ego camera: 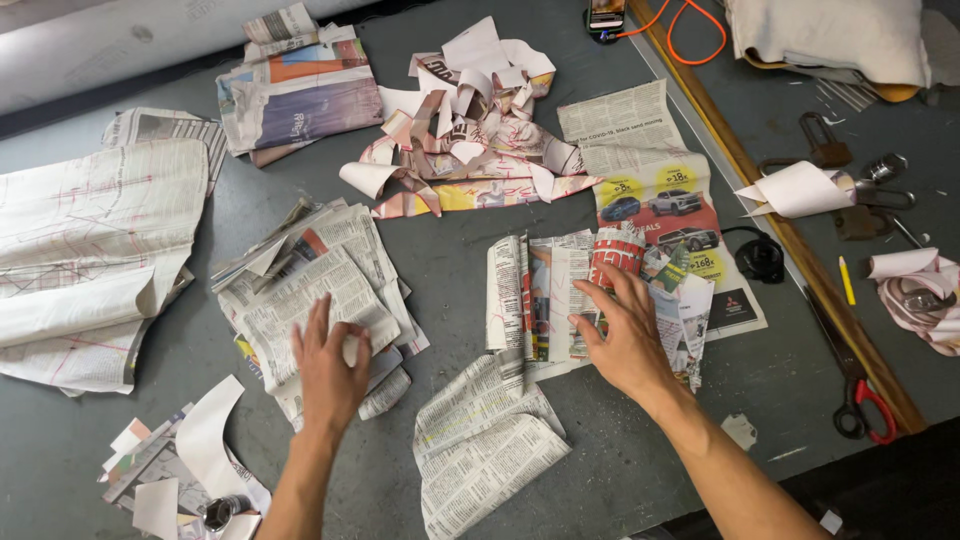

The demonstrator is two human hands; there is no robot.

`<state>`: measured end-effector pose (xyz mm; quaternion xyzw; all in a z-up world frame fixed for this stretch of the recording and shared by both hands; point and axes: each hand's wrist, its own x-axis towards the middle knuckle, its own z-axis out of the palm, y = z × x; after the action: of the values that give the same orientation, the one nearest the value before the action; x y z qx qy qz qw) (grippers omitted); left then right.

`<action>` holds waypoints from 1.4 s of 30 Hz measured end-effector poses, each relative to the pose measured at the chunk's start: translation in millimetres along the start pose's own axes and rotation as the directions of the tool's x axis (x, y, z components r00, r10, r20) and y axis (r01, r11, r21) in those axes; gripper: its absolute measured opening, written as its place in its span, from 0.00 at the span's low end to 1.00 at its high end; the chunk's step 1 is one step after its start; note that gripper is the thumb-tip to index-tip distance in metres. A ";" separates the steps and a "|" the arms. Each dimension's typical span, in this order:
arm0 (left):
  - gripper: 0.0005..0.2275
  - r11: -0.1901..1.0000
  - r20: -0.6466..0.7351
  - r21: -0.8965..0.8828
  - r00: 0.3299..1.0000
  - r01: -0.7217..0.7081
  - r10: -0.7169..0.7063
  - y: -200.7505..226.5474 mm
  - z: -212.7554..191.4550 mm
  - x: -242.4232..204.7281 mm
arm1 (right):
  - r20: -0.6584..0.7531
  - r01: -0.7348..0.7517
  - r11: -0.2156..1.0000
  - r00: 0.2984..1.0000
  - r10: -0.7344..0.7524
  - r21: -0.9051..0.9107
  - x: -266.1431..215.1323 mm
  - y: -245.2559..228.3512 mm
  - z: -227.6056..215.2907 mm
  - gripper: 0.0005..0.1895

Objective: The person folds and stacks newspaper pages on a cluttered work table. They repeatedly pick up individual sheets, fold them in half or into smaller rectangles, and place them into a growing pile. The person also moves aside torn paper scraps and other loose sheets to access the work area.

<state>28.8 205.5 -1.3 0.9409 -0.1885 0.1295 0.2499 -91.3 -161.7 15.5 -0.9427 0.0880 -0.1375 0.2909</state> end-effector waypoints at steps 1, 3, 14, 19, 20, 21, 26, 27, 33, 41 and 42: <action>0.06 0.998 -0.027 -0.058 0.999 0.019 -0.021 15.1 0.9 -0.9 | 0.013 -0.002 1.000 1.000 0.002 0.002 -0.4 0.4 0.6 0.26; 0.06 0.979 -0.045 -0.197 0.997 0.059 -0.069 49.5 7.5 -6.5 | 0.042 -0.002 1.000 0.999 0.002 0.008 -2.3 -1.0 4.7 0.26; 0.34 0.891 0.106 -0.422 0.985 0.168 -0.136 156.0 89.1 -36.8 | 0.284 -0.439 0.737 0.898 0.336 0.515 17.6 -8.7 80.7 0.37; 0.28 0.573 0.455 -0.547 0.792 0.610 -0.408 118.8 105.9 -31.9 | 0.176 -0.456 0.699 0.882 0.437 0.550 15.8 9.1 55.6 0.29; 0.27 0.563 0.454 -0.553 0.789 0.614 -0.414 112.1 107.3 -32.5 | 0.150 -0.449 0.688 0.880 0.450 0.570 18.4 9.6 46.4 0.26; 0.26 0.555 0.448 -0.561 0.789 0.614 -0.420 105.3 108.0 -31.9 | 0.120 -0.436 0.678 0.879 0.461 0.592 21.6 8.1 37.3 0.24; 0.27 0.509 0.462 -0.590 0.779 0.627 -0.424 94.1 104.2 -24.2 | -0.072 -0.129 0.727 0.969 0.238 0.675 27.2 -4.7 -2.6 0.19; 0.28 0.519 0.469 -0.571 0.771 0.637 -0.430 93.2 102.2 -22.4 | -0.076 -0.093 0.727 0.978 0.196 0.680 23.9 -4.8 -9.2 0.18; 0.23 0.846 0.044 -0.473 0.966 0.244 -0.255 84.1 43.4 -44.1 | -0.119 0.029 0.690 0.989 0.083 0.723 5.4 -17.0 -36.1 0.14; 0.22 0.887 0.231 -0.153 0.888 0.437 -0.397 82.7 -2.7 -111.5 | -0.177 0.064 0.730 0.981 0.078 0.680 -6.5 -33.7 -47.2 0.14; 0.19 0.879 0.227 -0.158 0.882 0.451 -0.412 83.0 1.7 -119.6 | -0.168 0.060 0.738 0.983 0.072 0.672 -10.2 -37.1 -41.9 0.13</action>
<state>-112.9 172.6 -8.1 0.9360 -0.0082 -0.0389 0.3497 -110.7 -151.0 67.9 -0.7564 0.0615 -0.2447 0.6035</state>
